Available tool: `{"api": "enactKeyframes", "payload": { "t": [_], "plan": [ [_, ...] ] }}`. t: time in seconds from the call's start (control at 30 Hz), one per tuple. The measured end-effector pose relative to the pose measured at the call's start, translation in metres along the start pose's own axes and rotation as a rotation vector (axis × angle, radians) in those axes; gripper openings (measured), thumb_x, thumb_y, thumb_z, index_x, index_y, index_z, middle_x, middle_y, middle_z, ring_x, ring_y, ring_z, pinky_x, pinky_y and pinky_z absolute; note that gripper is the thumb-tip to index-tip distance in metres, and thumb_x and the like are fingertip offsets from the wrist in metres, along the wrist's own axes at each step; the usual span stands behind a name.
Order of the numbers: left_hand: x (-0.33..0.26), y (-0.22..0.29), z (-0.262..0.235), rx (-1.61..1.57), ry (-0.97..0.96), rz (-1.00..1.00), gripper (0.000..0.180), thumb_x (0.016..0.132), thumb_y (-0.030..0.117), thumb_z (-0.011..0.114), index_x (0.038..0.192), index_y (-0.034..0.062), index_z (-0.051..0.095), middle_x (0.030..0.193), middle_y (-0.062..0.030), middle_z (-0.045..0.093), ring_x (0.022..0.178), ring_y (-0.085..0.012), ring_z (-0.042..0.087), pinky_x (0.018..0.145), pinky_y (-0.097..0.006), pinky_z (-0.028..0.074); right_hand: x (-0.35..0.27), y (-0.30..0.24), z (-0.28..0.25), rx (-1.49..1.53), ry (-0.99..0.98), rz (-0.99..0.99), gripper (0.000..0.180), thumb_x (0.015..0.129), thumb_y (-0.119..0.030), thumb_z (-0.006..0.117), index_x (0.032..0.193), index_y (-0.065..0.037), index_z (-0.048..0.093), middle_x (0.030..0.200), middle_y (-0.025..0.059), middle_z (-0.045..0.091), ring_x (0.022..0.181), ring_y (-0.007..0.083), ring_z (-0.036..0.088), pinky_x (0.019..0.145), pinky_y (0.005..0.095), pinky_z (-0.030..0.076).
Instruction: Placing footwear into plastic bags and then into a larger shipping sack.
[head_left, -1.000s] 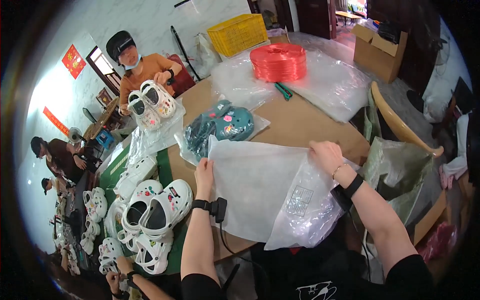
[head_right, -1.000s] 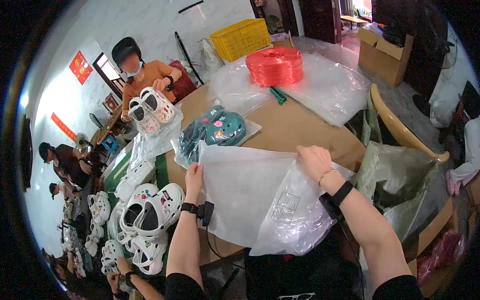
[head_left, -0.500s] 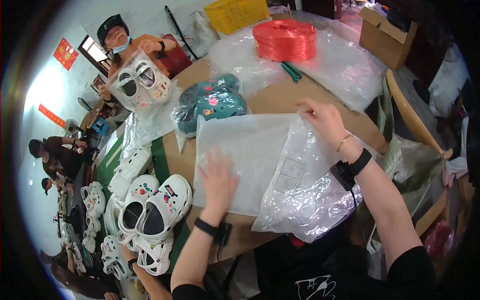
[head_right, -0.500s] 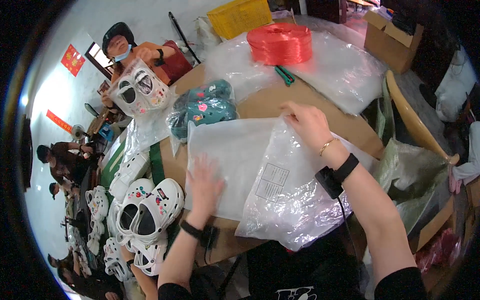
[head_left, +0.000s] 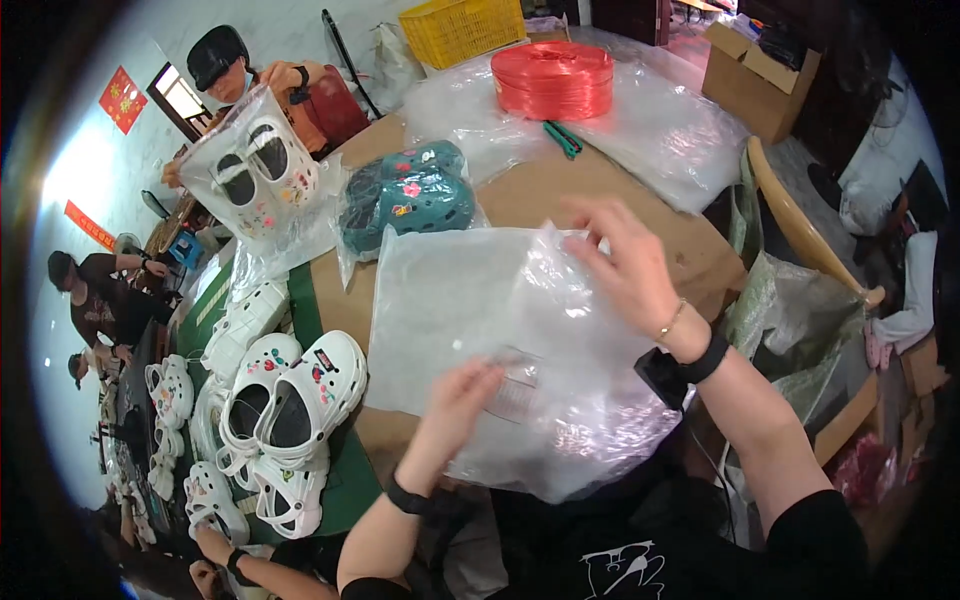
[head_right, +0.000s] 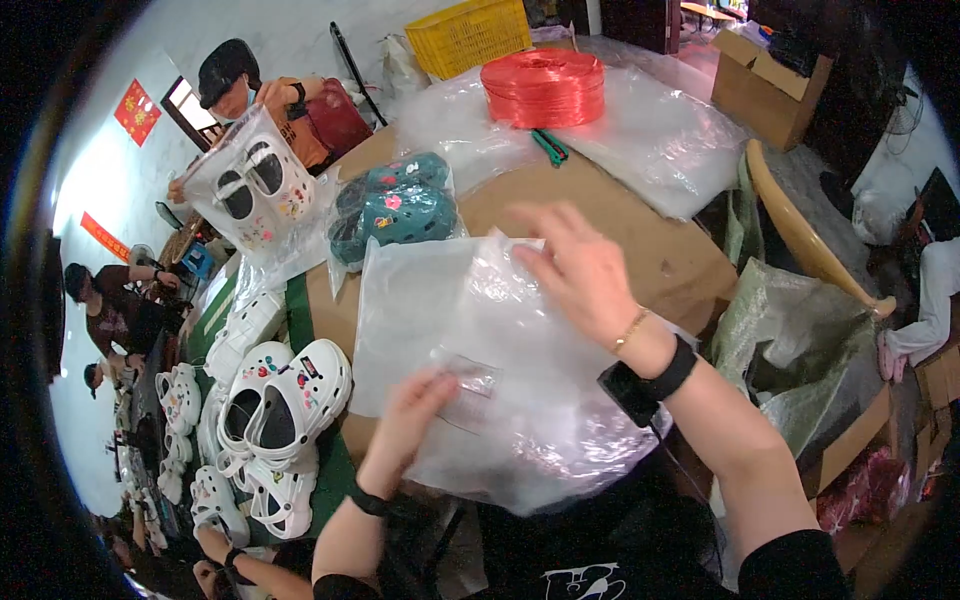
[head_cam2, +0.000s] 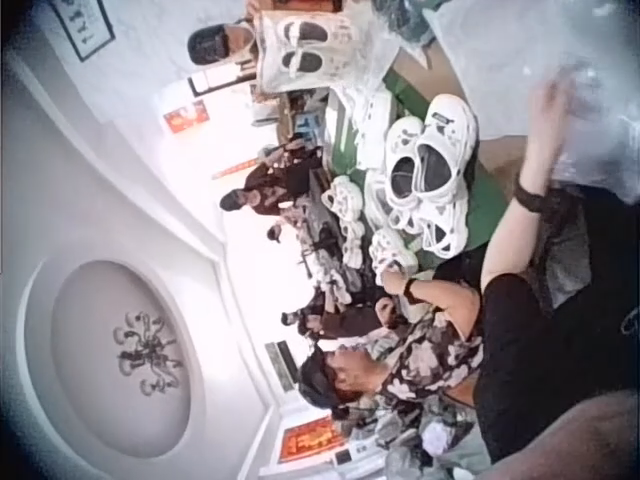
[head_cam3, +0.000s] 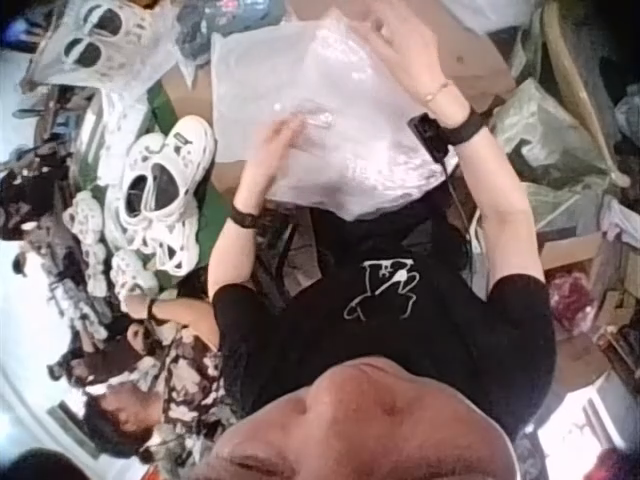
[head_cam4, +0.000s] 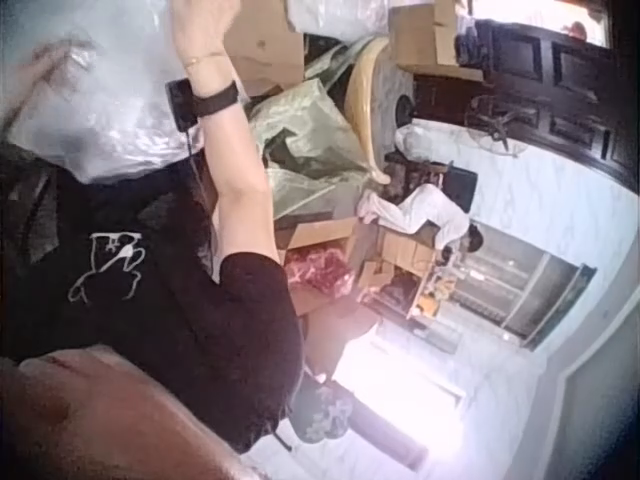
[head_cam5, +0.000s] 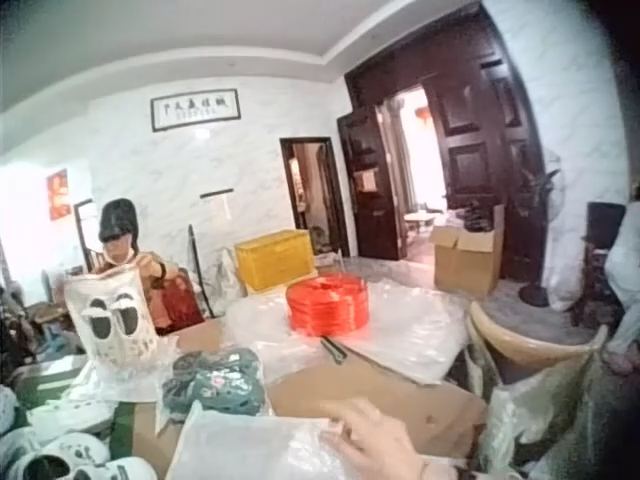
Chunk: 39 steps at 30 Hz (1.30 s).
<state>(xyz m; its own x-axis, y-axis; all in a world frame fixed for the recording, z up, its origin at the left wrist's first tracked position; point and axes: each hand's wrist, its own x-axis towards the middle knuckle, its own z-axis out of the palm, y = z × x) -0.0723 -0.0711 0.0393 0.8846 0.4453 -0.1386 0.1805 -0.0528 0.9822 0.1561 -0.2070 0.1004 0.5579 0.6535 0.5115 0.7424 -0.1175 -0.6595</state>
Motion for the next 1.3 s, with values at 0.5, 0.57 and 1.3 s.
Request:
{"api": "enactKeyframes", "payload": {
  "t": [0.5, 0.57, 1.3],
  "plan": [
    [0.085, 0.016, -0.183, 0.787, 0.563, 0.223, 0.032, 0.089, 0.013, 0.059, 0.119, 0.0007, 0.060, 0.087, -0.0082, 0.067, 0.078, -0.0215, 0.062, 0.069, -0.031, 0.048, -0.138, 0.010, 0.043, -0.352, -0.447, -0.277, 0.049, 0.086, -0.022, 0.062, 0.133, -0.013, 0.050, 0.138, 0.0164, 0.045, 0.130, 0.0328, 0.041, 0.106, 0.0535, 0.033],
    [0.078, 0.017, -0.167, 1.215, 0.670, 0.299, 0.052, 0.086, 0.014, 0.062, 0.135, 0.0059, 0.047, 0.121, -0.0192, 0.060, 0.111, -0.0371, 0.057, 0.093, -0.041, 0.044, -0.135, 0.023, 0.037, -0.375, -0.413, -0.226, 0.050, 0.086, -0.020, 0.061, 0.134, -0.015, 0.049, 0.140, 0.0144, 0.044, 0.132, 0.0326, 0.039, 0.108, 0.0531, 0.030],
    [-0.008, -0.031, -0.100, 1.312, 0.615, 0.309, 0.057, 0.080, 0.020, 0.070, 0.133, 0.0101, 0.050, 0.141, -0.0177, 0.042, 0.132, -0.0368, 0.038, 0.105, -0.053, 0.033, -0.134, 0.056, 0.039, -0.412, -0.576, -0.135, 0.054, 0.090, -0.039, 0.058, 0.139, -0.020, 0.048, 0.152, 0.0103, 0.031, 0.144, 0.0345, 0.020, 0.114, 0.0558, 0.018]
  ]
}}
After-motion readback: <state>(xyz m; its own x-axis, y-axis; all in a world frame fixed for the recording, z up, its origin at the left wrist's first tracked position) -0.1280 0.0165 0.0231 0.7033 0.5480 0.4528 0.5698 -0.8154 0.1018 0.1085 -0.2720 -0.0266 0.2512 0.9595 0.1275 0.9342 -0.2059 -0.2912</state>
